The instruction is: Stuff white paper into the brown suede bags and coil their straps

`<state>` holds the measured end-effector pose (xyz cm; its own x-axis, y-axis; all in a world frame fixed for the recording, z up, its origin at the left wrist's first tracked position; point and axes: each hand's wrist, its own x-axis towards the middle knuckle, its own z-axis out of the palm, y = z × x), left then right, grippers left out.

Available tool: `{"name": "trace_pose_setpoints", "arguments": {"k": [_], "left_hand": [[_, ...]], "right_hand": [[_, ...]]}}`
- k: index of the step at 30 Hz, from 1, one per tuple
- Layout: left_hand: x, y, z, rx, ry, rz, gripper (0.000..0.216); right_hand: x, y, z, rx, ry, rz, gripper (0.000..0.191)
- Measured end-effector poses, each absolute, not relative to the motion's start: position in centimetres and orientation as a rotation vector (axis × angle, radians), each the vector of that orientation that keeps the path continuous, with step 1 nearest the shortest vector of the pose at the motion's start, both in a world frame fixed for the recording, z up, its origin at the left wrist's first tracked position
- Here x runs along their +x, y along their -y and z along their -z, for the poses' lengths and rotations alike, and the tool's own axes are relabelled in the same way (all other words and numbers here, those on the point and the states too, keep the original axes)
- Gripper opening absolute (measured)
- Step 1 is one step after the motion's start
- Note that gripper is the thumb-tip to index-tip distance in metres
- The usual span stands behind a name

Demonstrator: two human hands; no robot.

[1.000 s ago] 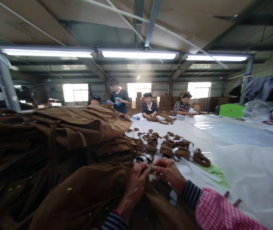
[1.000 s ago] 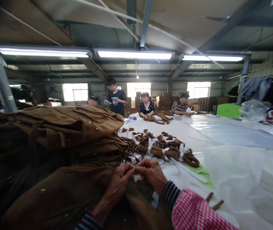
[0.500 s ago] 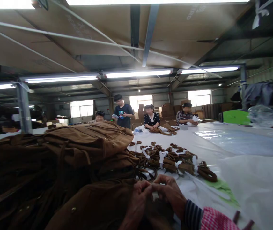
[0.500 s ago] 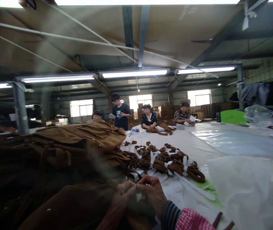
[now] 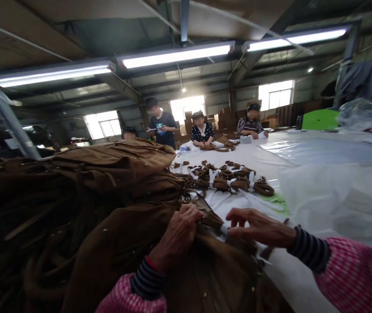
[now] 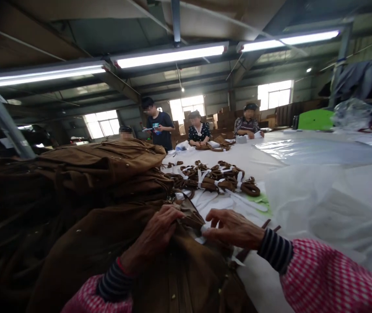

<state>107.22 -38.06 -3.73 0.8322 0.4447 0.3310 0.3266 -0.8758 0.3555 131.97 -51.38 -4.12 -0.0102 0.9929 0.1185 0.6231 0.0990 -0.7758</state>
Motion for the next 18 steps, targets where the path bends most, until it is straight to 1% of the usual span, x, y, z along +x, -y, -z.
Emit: {"name": "trace_pose_setpoints", "arguments": {"k": [2, 3, 4, 8, 9, 12, 15, 17, 18], "left_hand": [[106.7, 39.0, 3.1, 2.847, -0.620, -0.543, 0.058], [106.6, 39.5, 2.8, 2.909, -0.626, -0.495, 0.065], [106.5, 39.8, 2.6, 2.980, -0.626, -0.430, 0.066], [107.2, 40.8, 2.5, 3.210, -0.542, -0.098, 0.049], [107.4, 40.9, 2.6, 3.233, -0.489, -0.025, 0.048], [108.0, 40.7, 2.6, 3.273, -0.349, 0.118, 0.052], [108.3, 40.0, 0.7, 3.273, -0.385, 0.105, 0.033], [108.6, 39.4, -1.3, 3.217, -0.428, -0.022, 0.024], [108.8, 39.2, -2.3, 3.184, -0.420, -0.113, 0.024]], "right_hand": [[131.9, 52.5, 4.3, -1.689, 1.749, -0.733, 0.044], [131.7, 52.7, 4.6, -1.727, 1.763, -0.722, 0.046], [131.6, 52.6, 5.0, -1.763, 1.779, -0.699, 0.047], [131.0, 51.0, 6.6, -1.846, 1.868, -0.619, 0.035], [130.9, 50.6, 6.8, -1.857, 1.877, -0.597, 0.033], [131.4, 49.7, 6.5, -1.857, 1.808, -0.577, 0.038], [132.8, 48.9, 4.9, -1.721, 1.643, -0.684, 0.040], [133.7, 48.1, 3.6, -1.599, 1.548, -0.773, 0.032], [134.0, 47.6, 2.9, -1.549, 1.527, -0.805, 0.028]]}}
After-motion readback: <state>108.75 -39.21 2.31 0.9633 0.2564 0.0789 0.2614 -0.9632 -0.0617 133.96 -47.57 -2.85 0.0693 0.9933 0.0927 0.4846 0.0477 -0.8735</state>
